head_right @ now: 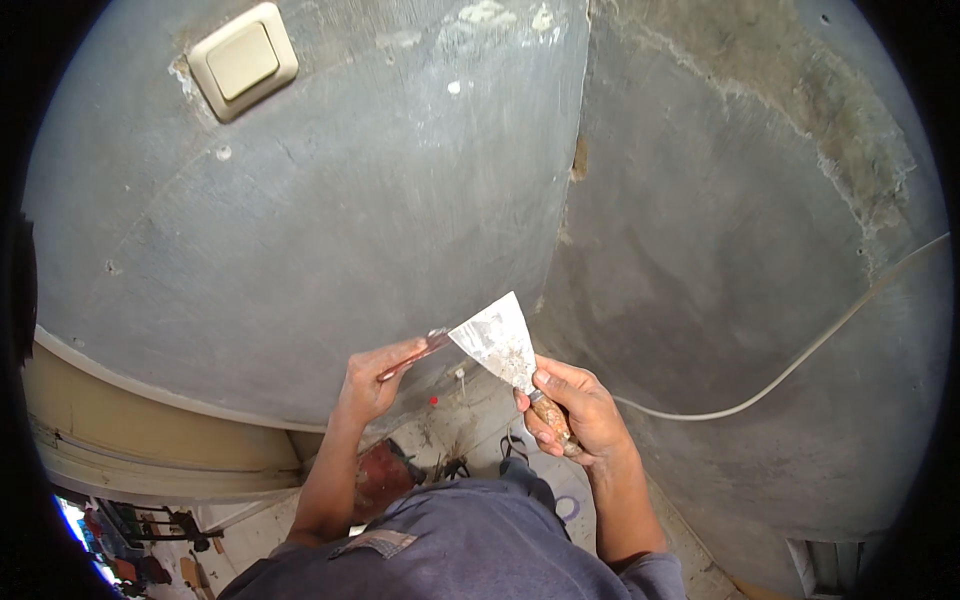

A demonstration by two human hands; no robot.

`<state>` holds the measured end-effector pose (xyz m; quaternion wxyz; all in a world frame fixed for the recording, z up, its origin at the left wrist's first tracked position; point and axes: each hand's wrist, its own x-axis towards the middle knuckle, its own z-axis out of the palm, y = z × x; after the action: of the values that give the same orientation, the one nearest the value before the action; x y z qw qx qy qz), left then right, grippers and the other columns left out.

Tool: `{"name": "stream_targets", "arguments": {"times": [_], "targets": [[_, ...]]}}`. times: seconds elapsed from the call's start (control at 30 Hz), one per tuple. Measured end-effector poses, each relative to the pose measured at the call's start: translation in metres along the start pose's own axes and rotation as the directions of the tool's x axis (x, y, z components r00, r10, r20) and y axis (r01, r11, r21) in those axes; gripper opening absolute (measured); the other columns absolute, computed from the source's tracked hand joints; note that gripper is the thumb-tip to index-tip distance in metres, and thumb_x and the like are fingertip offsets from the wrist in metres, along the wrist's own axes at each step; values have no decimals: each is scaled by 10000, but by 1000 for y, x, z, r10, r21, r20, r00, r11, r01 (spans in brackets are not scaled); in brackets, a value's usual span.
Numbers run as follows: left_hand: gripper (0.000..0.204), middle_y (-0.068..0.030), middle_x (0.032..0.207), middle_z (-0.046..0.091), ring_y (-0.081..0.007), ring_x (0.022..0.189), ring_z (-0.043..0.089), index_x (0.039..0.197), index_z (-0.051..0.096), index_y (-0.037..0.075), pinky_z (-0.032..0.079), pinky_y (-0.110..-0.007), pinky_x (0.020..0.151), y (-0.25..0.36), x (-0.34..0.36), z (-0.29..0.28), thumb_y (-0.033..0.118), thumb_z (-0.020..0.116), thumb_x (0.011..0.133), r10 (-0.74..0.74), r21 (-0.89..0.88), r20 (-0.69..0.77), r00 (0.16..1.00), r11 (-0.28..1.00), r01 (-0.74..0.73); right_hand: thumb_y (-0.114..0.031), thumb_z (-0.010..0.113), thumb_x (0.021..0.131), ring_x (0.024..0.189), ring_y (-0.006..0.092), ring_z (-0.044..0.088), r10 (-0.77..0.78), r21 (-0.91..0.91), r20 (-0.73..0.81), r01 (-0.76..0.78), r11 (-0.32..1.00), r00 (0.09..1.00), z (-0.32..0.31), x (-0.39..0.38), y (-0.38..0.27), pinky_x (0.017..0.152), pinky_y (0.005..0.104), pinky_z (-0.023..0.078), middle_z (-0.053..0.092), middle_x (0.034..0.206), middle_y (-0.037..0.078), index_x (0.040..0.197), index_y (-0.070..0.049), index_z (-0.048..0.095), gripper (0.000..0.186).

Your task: Applying wall filler or putty to cracks and holes in a corner wall using a putty knife.

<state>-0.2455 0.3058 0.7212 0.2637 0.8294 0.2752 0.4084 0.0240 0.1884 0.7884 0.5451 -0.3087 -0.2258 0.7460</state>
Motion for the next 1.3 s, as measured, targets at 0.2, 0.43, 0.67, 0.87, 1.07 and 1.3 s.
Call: {"name": "stream_targets", "arguments": {"times": [0.2,0.43,0.67,0.87,1.07,1.3], "targets": [[227,-64,738,641,-97,673,593,1044,659,-44,482,-267,611,-25,-56,-5,124,575,918,-500,-151,-260,826,866,477,-165,464,984,509,114,529,-344,-21,-58,343,939,937,15,46,-41,392,249,445,565,832,85,1106,50,525,255],[216,3,694,593,-82,633,534,910,634,-49,446,-267,570,-20,-87,-5,163,590,921,-616,-302,-361,700,788,537,-134,452,980,494,112,542,-750,-475,-240,600,644,616,22,154,-119,389,268,464,561,821,80,1140,52,594,283],[219,-18,754,614,-87,690,540,890,620,-53,451,-268,620,-15,-94,-6,159,581,930,-649,-325,-414,638,760,562,-124,465,971,460,102,531,-927,-720,-190,595,356,324,43,217,-163,390,280,477,527,769,50,1279,-35,579,340],[204,2,742,574,-76,675,494,862,607,-42,433,-274,603,-13,-93,-9,158,606,902,-688,-350,-430,585,724,595,-106,488,950,444,129,541,-998,-927,2,374,23,67,44,249,-170,382,286,487,560,842,108,1260,-34,594,335],[204,0,763,578,-80,691,499,874,608,-47,437,-279,616,-25,-100,-11,156,606,901,-699,-347,-444,561,711,611,-59,540,905,699,310,564,-998,-973,58,221,-60,-15,61,264,-157,653,410,442,547,740,184,1253,20,581,359],[194,-9,803,603,-88,711,524,926,629,-35,448,-276,645,-36,-97,-9,157,608,909,-724,-418,-424,545,690,591,-79,561,893,670,293,565,-996,-979,86,188,-80,26,57,254,-129,655,394,453,548,731,191,1225,-19,614,342]]}}
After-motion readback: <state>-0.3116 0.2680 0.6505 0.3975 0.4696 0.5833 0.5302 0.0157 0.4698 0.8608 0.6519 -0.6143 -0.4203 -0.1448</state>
